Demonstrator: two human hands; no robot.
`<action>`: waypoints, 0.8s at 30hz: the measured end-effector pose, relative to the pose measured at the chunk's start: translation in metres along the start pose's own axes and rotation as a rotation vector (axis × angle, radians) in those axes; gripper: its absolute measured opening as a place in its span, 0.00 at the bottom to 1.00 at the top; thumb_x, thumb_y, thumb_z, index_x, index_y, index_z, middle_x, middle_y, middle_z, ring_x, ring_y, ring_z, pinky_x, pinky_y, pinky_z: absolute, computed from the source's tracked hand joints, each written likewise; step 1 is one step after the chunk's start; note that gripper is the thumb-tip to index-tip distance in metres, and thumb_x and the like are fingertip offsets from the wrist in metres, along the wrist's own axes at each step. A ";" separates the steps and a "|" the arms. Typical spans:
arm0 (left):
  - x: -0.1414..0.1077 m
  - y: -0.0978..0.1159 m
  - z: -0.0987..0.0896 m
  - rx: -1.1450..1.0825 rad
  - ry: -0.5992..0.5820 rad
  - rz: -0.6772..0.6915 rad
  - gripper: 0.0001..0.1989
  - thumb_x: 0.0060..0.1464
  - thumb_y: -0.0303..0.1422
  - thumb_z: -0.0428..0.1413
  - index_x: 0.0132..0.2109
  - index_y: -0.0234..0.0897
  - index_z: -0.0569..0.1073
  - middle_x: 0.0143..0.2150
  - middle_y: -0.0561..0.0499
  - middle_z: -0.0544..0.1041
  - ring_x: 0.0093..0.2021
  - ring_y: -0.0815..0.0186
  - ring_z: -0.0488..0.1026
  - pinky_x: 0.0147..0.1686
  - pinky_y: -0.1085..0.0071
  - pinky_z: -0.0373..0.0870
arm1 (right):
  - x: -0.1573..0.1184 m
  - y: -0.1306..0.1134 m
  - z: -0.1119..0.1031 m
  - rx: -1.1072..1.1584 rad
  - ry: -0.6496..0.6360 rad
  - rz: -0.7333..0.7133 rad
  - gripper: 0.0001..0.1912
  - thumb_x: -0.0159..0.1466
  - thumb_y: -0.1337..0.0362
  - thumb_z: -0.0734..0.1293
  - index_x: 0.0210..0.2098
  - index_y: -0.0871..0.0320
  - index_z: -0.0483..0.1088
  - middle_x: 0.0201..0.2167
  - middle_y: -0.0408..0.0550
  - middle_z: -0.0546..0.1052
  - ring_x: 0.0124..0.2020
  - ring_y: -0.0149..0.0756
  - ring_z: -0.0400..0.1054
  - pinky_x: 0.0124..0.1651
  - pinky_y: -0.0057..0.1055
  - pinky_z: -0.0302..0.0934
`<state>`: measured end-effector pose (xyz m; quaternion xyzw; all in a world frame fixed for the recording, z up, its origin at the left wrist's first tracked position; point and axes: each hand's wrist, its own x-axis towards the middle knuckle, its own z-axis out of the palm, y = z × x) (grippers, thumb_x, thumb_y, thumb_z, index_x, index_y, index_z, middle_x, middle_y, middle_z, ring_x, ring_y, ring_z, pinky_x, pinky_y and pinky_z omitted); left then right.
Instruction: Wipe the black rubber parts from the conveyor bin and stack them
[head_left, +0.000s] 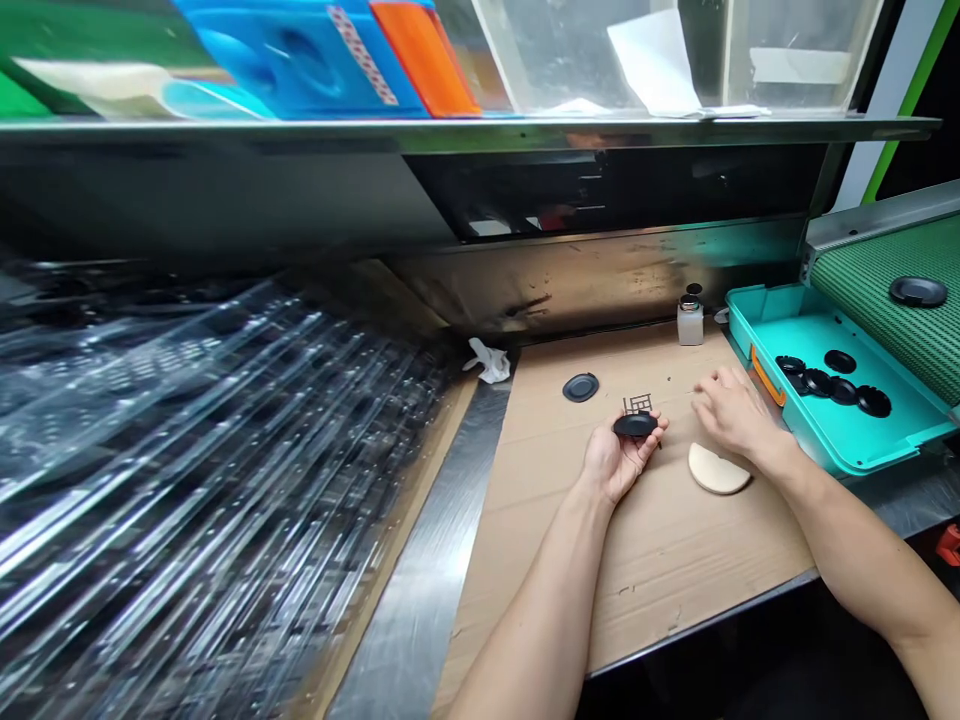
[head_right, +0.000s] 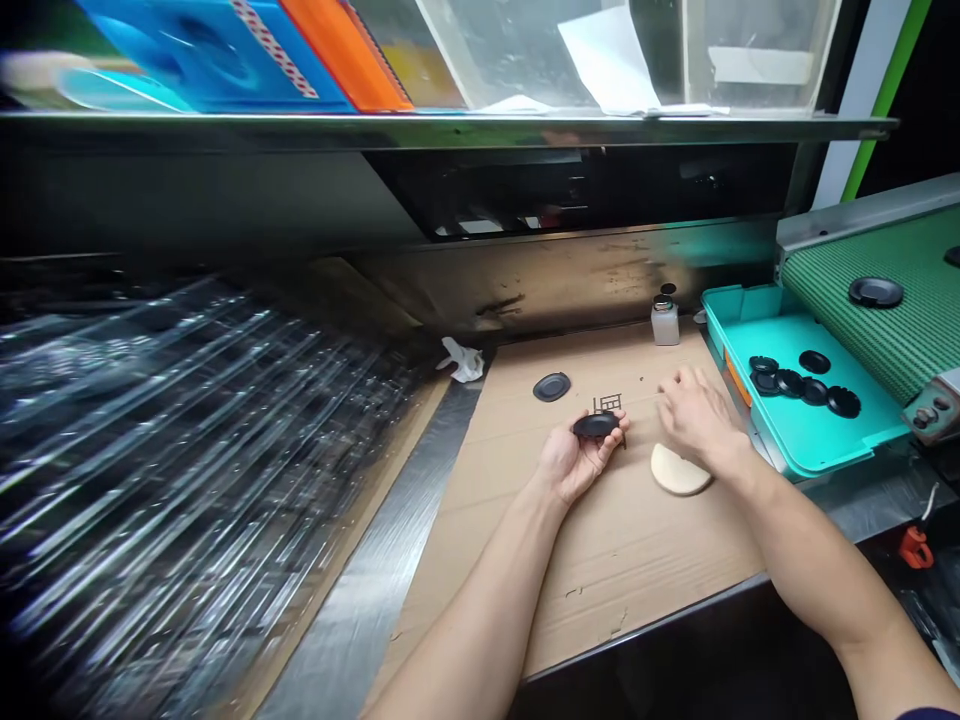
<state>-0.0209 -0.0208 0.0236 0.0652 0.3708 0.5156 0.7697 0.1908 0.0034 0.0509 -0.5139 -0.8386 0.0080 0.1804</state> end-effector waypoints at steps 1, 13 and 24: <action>0.000 0.001 -0.001 -0.008 -0.001 0.008 0.23 0.71 0.36 0.39 0.53 0.23 0.72 0.34 0.36 0.79 0.26 0.65 0.79 0.24 0.76 0.78 | -0.004 -0.003 -0.003 0.038 -0.081 -0.029 0.09 0.69 0.57 0.67 0.42 0.54 0.75 0.43 0.54 0.76 0.43 0.46 0.70 0.45 0.38 0.62; 0.006 -0.020 0.002 0.064 -0.063 0.280 0.18 0.72 0.38 0.44 0.50 0.33 0.74 0.45 0.41 0.82 0.41 0.62 0.81 0.43 0.66 0.80 | 0.000 -0.027 0.029 0.346 0.053 -0.055 0.14 0.69 0.59 0.68 0.52 0.57 0.73 0.47 0.53 0.77 0.48 0.41 0.70 0.52 0.36 0.62; 0.012 -0.022 -0.009 0.108 -0.139 0.284 0.13 0.67 0.37 0.53 0.48 0.34 0.78 0.50 0.42 0.81 0.47 0.61 0.79 0.54 0.60 0.76 | 0.000 -0.037 0.041 0.076 -0.029 0.008 0.13 0.73 0.58 0.63 0.51 0.55 0.75 0.49 0.54 0.76 0.51 0.45 0.65 0.53 0.39 0.58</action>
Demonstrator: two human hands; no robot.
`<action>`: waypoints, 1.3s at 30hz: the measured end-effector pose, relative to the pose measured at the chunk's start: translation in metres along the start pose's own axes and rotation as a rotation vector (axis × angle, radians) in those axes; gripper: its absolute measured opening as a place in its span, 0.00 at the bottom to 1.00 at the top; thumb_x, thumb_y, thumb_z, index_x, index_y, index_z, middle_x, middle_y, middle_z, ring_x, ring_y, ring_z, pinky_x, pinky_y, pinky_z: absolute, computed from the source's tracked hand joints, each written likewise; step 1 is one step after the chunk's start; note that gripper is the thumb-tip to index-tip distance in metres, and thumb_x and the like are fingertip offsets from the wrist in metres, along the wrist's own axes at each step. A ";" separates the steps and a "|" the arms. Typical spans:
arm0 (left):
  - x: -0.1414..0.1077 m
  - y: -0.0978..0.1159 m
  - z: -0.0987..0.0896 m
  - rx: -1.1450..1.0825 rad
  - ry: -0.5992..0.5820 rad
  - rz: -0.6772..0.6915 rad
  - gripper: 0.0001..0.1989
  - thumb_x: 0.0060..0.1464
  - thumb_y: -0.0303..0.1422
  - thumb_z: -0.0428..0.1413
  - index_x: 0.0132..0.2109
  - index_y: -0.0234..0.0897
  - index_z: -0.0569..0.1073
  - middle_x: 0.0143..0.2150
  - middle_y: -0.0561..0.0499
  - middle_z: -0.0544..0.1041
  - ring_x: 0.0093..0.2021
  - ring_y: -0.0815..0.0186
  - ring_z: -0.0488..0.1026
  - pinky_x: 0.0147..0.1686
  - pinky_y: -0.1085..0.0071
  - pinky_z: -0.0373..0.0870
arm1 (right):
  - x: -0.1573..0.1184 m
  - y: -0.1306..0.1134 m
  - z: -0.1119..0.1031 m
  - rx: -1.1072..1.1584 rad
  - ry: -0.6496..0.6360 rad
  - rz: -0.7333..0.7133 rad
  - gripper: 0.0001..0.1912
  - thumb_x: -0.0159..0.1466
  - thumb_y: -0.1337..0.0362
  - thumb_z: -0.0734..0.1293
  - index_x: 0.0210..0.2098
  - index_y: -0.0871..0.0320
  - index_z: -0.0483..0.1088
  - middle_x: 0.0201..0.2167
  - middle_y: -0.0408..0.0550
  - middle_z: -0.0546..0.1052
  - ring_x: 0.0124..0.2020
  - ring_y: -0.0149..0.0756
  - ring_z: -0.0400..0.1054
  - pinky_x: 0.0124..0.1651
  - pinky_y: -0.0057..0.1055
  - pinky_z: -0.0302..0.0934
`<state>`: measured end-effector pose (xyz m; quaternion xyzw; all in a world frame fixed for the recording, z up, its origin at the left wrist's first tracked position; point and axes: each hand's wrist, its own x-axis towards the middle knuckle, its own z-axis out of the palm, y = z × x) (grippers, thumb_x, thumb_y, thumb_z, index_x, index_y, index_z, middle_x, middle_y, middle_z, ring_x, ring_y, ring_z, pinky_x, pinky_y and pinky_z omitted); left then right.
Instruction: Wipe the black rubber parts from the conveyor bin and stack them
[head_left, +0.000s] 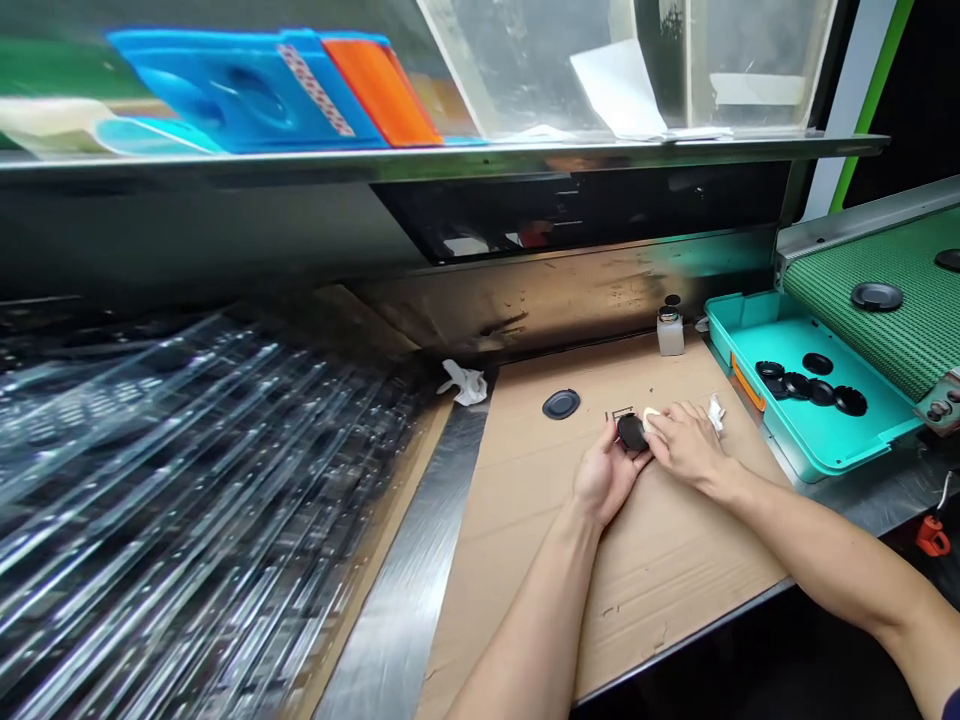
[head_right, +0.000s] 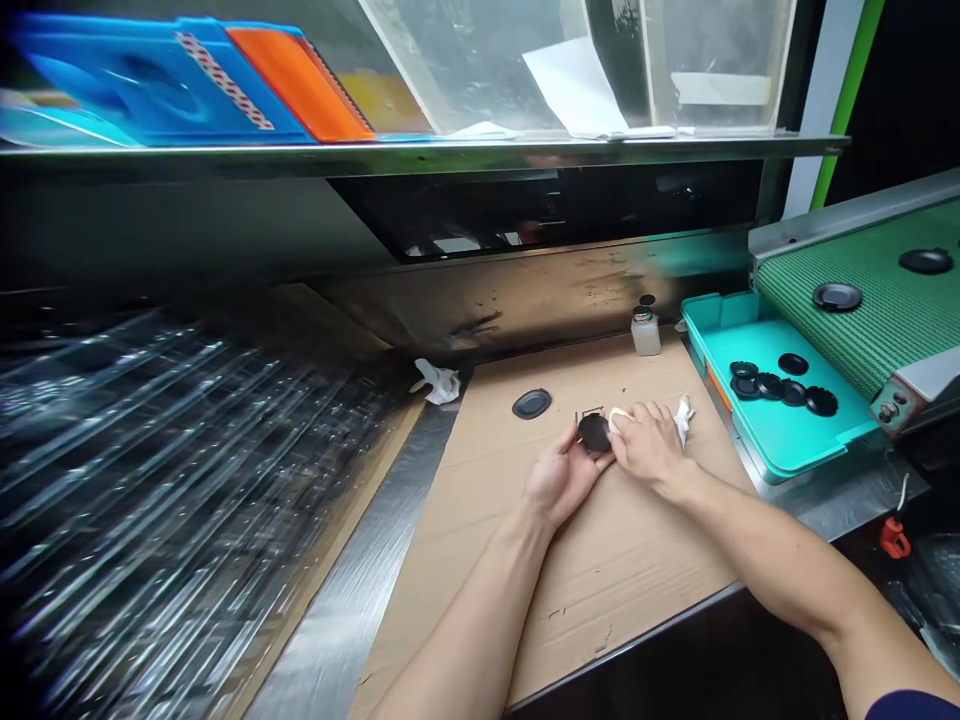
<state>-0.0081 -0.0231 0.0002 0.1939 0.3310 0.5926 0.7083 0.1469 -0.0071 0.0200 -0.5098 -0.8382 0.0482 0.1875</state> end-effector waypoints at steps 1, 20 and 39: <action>0.001 -0.001 -0.001 0.068 0.001 0.024 0.11 0.64 0.36 0.57 0.48 0.34 0.78 0.49 0.43 0.81 0.44 0.62 0.79 0.51 0.61 0.76 | 0.000 0.002 -0.001 -0.001 -0.008 0.003 0.13 0.72 0.58 0.63 0.51 0.55 0.75 0.49 0.53 0.76 0.52 0.44 0.65 0.53 0.39 0.58; -0.006 0.011 -0.002 0.408 0.214 0.398 0.28 0.37 0.35 0.75 0.45 0.32 0.75 0.39 0.49 0.81 0.30 0.73 0.74 0.31 0.76 0.71 | 0.001 0.015 -0.006 0.061 -0.034 0.076 0.11 0.70 0.57 0.65 0.43 0.54 0.78 0.47 0.50 0.79 0.51 0.42 0.69 0.53 0.36 0.57; -0.008 0.014 0.001 0.224 0.187 0.260 0.27 0.35 0.30 0.76 0.43 0.33 0.74 0.36 0.50 0.82 0.28 0.73 0.77 0.28 0.79 0.76 | 0.001 0.013 -0.008 0.039 -0.049 0.074 0.10 0.68 0.57 0.67 0.42 0.54 0.78 0.45 0.50 0.79 0.51 0.43 0.70 0.52 0.35 0.57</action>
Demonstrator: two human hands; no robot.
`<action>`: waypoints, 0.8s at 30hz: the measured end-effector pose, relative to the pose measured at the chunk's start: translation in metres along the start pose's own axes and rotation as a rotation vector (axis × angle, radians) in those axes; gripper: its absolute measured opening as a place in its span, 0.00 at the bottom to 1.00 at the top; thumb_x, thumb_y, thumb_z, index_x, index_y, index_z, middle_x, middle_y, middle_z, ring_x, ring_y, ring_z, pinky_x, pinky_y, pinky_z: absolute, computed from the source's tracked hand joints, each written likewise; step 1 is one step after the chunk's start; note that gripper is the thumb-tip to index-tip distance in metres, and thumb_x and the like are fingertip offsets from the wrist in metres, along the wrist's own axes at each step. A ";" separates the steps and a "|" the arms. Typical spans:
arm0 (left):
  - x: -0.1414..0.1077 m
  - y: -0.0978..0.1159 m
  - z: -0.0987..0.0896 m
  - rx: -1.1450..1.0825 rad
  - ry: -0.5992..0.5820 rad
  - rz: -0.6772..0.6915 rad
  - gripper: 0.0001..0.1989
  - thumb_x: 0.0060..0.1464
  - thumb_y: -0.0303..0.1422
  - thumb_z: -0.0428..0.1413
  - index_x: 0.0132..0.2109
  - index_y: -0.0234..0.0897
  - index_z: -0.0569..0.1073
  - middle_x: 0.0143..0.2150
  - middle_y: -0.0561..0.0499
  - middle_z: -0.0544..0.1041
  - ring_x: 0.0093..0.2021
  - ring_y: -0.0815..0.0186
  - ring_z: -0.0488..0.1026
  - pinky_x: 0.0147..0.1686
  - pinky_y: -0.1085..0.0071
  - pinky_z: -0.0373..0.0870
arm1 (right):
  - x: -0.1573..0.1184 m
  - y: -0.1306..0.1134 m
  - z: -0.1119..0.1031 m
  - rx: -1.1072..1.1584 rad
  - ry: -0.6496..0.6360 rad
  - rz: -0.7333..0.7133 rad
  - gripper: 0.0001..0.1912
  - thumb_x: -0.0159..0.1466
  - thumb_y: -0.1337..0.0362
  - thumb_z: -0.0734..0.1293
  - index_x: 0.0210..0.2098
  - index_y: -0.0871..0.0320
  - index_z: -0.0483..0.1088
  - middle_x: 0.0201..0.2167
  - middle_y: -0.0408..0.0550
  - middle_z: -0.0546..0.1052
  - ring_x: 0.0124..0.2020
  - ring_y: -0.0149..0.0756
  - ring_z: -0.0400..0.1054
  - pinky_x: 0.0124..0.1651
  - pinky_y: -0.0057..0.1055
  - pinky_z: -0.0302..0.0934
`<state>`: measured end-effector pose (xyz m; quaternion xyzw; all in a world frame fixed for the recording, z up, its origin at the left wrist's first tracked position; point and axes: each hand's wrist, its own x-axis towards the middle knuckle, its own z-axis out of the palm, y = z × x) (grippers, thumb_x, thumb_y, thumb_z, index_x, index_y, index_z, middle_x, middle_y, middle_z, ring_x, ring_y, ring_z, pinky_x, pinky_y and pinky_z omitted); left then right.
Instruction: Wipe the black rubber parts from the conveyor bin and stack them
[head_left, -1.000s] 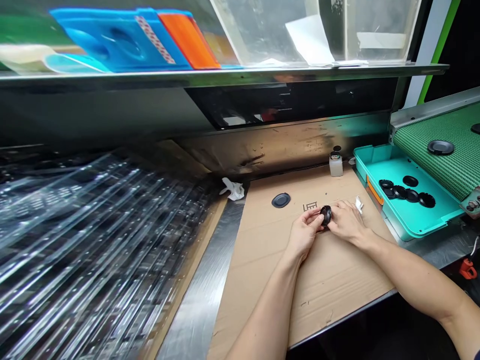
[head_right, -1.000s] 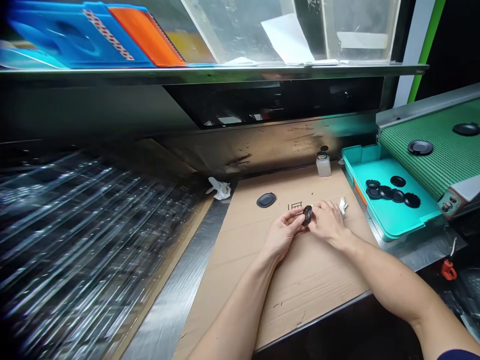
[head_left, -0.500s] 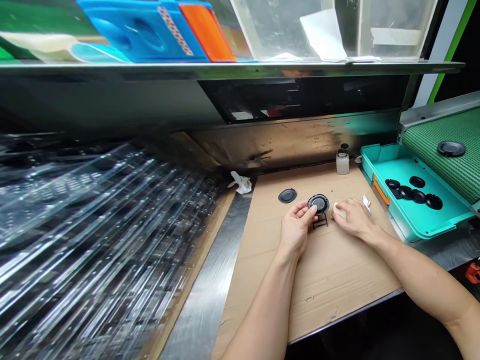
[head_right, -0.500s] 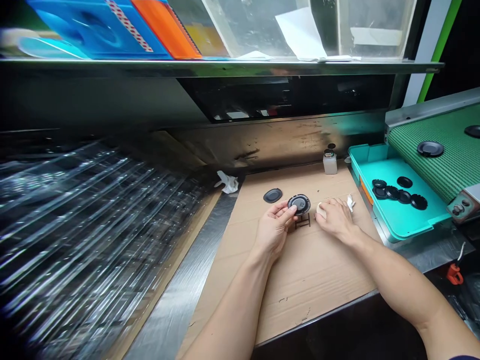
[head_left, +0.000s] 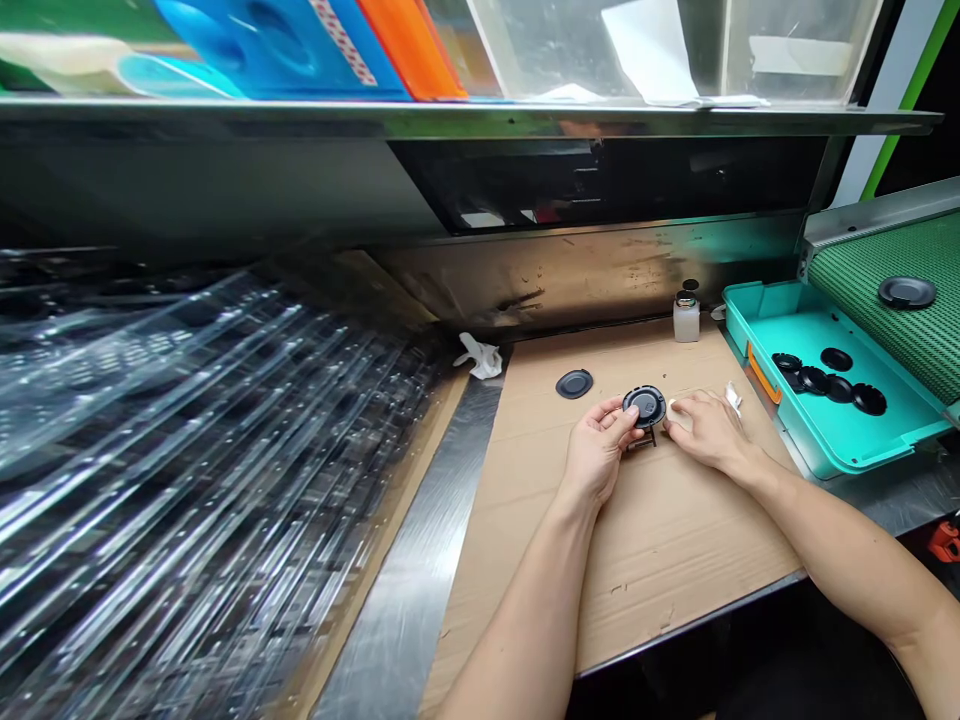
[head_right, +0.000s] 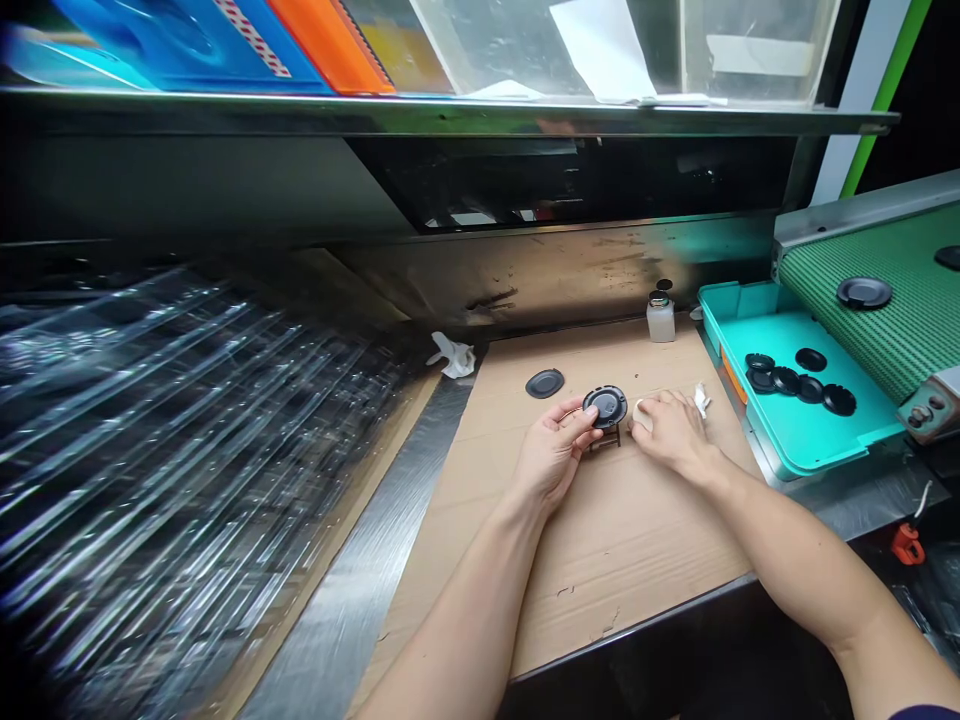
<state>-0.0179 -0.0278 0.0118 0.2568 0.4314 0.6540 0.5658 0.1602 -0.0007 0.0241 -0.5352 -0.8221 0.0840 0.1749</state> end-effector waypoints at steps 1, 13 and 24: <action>0.000 0.000 0.000 0.004 -0.002 0.004 0.27 0.34 0.30 0.76 0.43 0.33 0.74 0.36 0.50 0.82 0.29 0.73 0.77 0.28 0.78 0.76 | 0.000 0.000 0.000 0.001 -0.003 0.001 0.10 0.68 0.57 0.67 0.42 0.54 0.78 0.46 0.50 0.79 0.51 0.43 0.69 0.53 0.35 0.57; 0.000 -0.004 -0.001 0.076 -0.020 0.008 0.29 0.35 0.35 0.76 0.43 0.34 0.73 0.36 0.49 0.82 0.29 0.71 0.78 0.30 0.76 0.76 | 0.000 -0.002 -0.003 -0.004 -0.027 0.008 0.11 0.69 0.57 0.66 0.44 0.53 0.79 0.47 0.51 0.80 0.53 0.44 0.70 0.56 0.37 0.56; 0.001 -0.014 -0.004 0.108 -0.035 0.035 0.28 0.38 0.37 0.74 0.45 0.33 0.74 0.37 0.47 0.82 0.27 0.71 0.77 0.29 0.76 0.74 | 0.001 0.002 0.001 0.007 -0.015 -0.004 0.13 0.69 0.56 0.66 0.45 0.54 0.79 0.47 0.51 0.80 0.53 0.44 0.70 0.56 0.37 0.57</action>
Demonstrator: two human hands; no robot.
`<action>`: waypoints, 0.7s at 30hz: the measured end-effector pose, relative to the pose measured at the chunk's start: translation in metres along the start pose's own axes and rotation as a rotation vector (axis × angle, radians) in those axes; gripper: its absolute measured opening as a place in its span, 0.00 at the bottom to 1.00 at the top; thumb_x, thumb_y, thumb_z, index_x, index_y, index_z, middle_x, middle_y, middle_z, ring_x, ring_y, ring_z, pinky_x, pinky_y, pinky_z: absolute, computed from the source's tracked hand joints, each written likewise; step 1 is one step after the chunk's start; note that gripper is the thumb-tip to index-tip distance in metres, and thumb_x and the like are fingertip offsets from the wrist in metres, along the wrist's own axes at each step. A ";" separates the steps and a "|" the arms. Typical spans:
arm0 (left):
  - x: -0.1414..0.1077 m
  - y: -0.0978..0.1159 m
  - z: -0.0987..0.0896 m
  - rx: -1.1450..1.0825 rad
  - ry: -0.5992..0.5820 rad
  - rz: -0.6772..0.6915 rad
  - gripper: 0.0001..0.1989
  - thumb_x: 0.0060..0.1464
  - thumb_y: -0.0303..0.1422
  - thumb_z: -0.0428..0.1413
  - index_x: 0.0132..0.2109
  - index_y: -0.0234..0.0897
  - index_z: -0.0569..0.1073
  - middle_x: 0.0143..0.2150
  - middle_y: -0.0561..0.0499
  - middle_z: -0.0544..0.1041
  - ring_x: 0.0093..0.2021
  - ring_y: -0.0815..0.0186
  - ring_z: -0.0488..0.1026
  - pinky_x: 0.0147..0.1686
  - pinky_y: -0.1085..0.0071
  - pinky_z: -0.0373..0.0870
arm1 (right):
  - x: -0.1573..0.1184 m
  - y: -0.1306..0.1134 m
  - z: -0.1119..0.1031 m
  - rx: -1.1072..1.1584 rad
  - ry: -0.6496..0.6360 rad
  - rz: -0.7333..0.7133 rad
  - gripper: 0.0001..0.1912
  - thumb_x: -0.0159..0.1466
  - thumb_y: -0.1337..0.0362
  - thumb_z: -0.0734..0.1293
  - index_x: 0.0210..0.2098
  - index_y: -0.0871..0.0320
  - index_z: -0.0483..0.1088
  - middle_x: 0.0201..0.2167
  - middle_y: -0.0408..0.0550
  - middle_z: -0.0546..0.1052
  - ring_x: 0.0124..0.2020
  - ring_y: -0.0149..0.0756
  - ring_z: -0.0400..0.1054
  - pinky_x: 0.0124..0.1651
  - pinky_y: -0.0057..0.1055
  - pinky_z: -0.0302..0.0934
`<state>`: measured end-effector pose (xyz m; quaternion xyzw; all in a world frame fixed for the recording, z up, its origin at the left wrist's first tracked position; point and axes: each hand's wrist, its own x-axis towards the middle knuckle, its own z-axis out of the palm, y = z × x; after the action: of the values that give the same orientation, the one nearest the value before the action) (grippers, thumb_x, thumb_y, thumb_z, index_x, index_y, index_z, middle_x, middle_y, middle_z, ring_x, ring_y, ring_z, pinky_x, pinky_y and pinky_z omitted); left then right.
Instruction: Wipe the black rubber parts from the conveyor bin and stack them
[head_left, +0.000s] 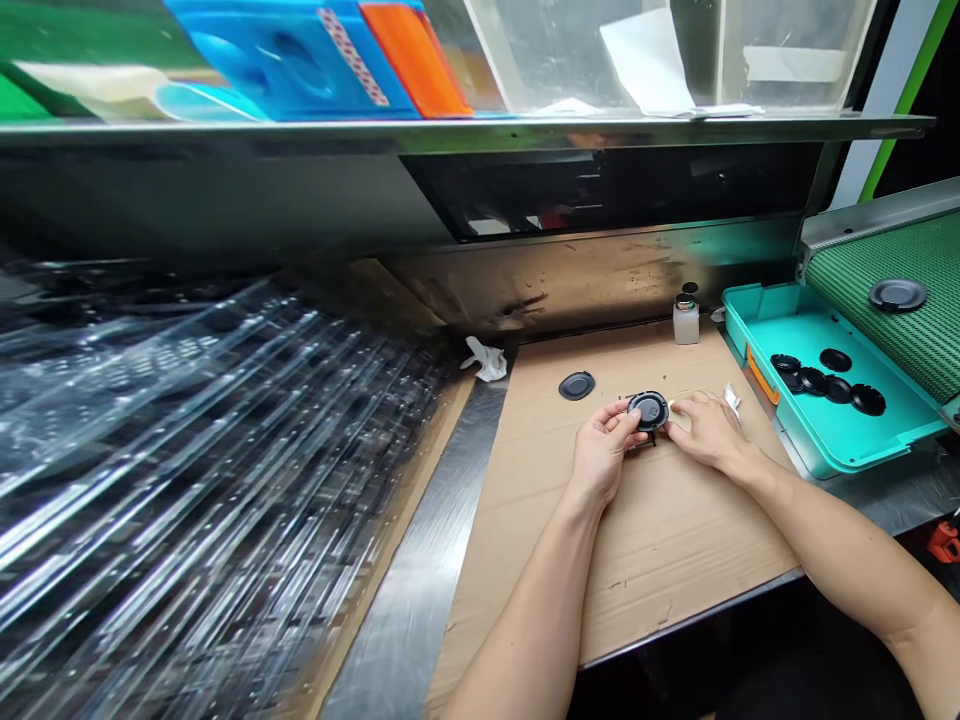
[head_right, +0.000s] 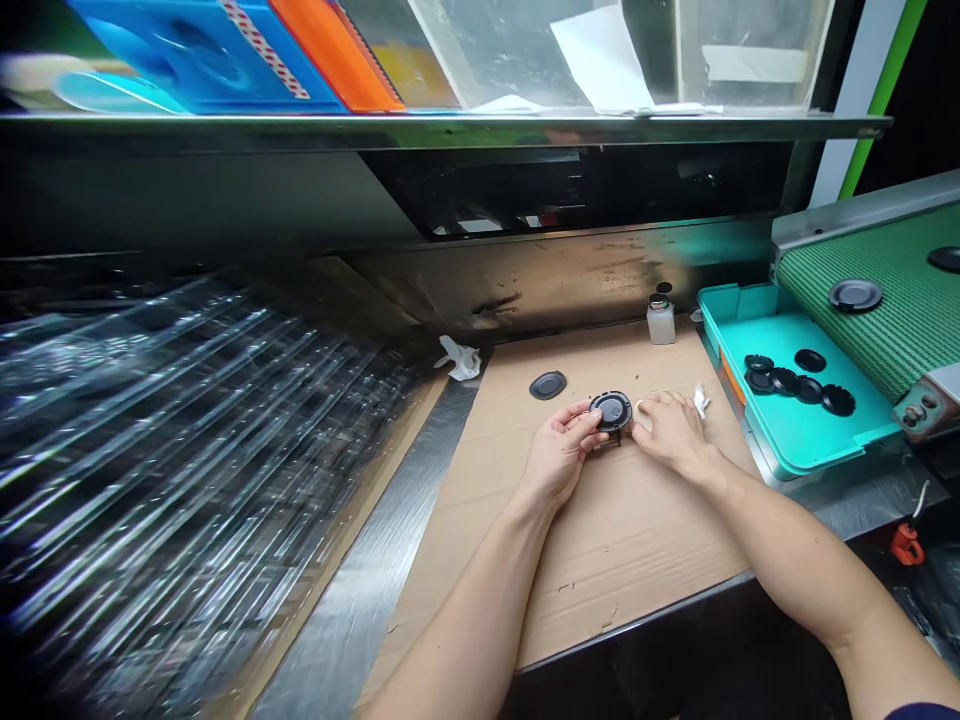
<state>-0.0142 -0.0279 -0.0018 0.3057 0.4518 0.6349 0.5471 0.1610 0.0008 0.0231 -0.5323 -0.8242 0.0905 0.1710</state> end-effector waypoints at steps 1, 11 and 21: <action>0.002 -0.001 -0.001 0.005 0.013 0.009 0.27 0.38 0.37 0.74 0.45 0.33 0.74 0.37 0.47 0.82 0.27 0.71 0.77 0.29 0.75 0.74 | 0.000 0.001 0.000 0.000 -0.003 -0.001 0.13 0.69 0.56 0.66 0.45 0.54 0.79 0.47 0.51 0.79 0.53 0.44 0.70 0.55 0.37 0.57; 0.072 0.042 -0.082 0.955 0.517 0.485 0.15 0.55 0.37 0.58 0.46 0.33 0.79 0.46 0.42 0.82 0.46 0.57 0.79 0.52 0.61 0.74 | 0.001 0.003 0.006 0.009 -0.018 0.009 0.14 0.69 0.53 0.66 0.44 0.55 0.78 0.48 0.53 0.79 0.51 0.46 0.70 0.54 0.39 0.58; 0.093 0.022 -0.085 1.514 0.223 0.582 0.18 0.59 0.44 0.55 0.45 0.37 0.81 0.55 0.37 0.75 0.62 0.45 0.66 0.65 0.52 0.61 | 0.001 0.001 0.012 0.025 -0.025 0.004 0.15 0.69 0.55 0.65 0.46 0.57 0.78 0.49 0.55 0.78 0.53 0.47 0.69 0.54 0.40 0.59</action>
<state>-0.1181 0.0426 -0.0260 0.6324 0.7123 0.3013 -0.0425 0.1573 0.0029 0.0120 -0.5305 -0.8240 0.1079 0.1672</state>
